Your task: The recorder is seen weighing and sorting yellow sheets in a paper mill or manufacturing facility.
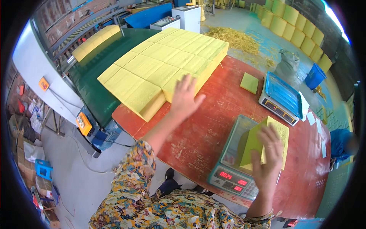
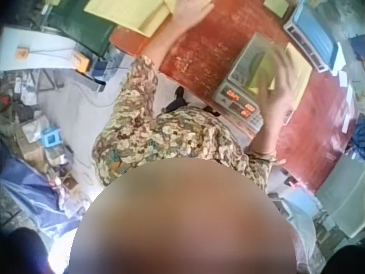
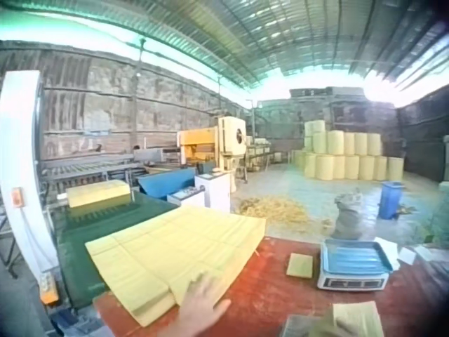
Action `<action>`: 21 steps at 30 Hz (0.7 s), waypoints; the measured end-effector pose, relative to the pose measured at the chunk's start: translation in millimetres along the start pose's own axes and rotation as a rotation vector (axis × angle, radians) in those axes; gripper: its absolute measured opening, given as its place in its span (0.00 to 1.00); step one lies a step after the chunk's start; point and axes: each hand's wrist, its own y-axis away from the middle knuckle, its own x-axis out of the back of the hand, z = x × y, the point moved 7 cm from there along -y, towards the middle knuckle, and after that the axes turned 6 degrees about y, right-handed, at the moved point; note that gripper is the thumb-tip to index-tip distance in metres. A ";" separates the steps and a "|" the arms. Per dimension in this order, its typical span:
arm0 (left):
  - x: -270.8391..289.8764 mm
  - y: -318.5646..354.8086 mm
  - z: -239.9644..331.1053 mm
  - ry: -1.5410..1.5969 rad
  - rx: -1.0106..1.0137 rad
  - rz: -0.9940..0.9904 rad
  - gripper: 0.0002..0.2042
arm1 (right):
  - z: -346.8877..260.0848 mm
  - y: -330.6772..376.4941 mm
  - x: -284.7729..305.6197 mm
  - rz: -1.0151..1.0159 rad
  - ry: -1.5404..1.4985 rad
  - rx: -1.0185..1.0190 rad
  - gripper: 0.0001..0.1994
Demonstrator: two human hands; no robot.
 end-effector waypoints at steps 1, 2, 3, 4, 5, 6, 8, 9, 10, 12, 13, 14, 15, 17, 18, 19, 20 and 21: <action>-14.5 -13.1 -39.8 -0.197 0.097 -0.143 0.41 | -17.9 -6.0 -22.9 -0.056 -0.034 0.038 0.22; -23.2 -17.8 -64.6 -0.177 0.086 -0.148 0.41 | -33.6 -12.7 -44.9 -0.116 -0.059 0.068 0.21; -36.6 -22.0 -89.3 -0.196 0.128 -0.248 0.44 | -44.4 -19.8 -61.1 -0.113 -0.036 0.058 0.21; -49.3 -28.2 -100.2 -0.209 0.164 -0.348 0.47 | -53.5 -25.6 -80.9 -0.178 -0.053 0.090 0.21; -64.5 -29.1 -105.3 -0.218 0.167 -0.473 0.49 | -61.1 -31.7 -98.8 -0.244 -0.072 0.121 0.21; -69.0 -30.5 -108.3 -0.199 0.155 -0.480 0.49 | -63.7 -39.5 -113.7 -0.247 -0.054 0.106 0.21; -71.7 -19.5 -112.1 -0.160 0.062 -0.541 0.47 | -73.7 -54.4 -142.9 -0.262 -0.083 0.098 0.21; -69.5 -8.9 -115.3 -0.141 0.057 -0.571 0.47 | -75.3 -61.6 -155.6 -0.263 -0.074 0.101 0.22; -62.7 -0.2 -105.0 -0.027 -0.079 -0.576 0.45 | -75.4 -69.0 -166.5 -0.242 -0.094 0.092 0.22; -45.8 19.9 -82.1 0.113 -0.233 -0.603 0.43 | -65.8 -79.6 -190.9 -0.207 -0.106 0.043 0.22; -34.2 39.3 -62.4 0.175 -0.367 -0.643 0.42 | -55.8 -81.5 -204.2 -0.197 -0.101 0.003 0.22; -16.0 59.0 -48.8 0.227 -0.484 -0.678 0.40 | -47.8 -84.7 -220.5 -0.178 -0.090 0.000 0.22; 3.8 70.0 -38.5 0.249 -0.488 -0.705 0.40 | -39.0 -78.3 -232.4 -0.167 -0.072 -0.010 0.22; 36.3 95.5 -14.2 0.318 -0.655 -0.906 0.39 | -15.9 -48.9 -254.2 -0.324 -0.117 -0.125 0.22; 44.3 105.6 -15.9 0.328 -0.652 -0.917 0.39 | -6.6 -36.1 -266.8 -0.465 -0.178 -0.198 0.21; 60.1 113.7 -22.7 0.376 -0.622 -0.802 0.38 | -11.1 -21.6 -273.3 -0.542 -0.265 -0.252 0.20; 73.4 123.2 -29.8 0.421 -0.587 -0.687 0.37 | -16.2 -9.5 -271.8 -0.565 -0.277 -0.259 0.20; 84.9 137.0 -39.8 0.447 -0.489 -0.591 0.34 | -25.8 1.3 -260.1 -0.581 -0.297 -0.365 0.19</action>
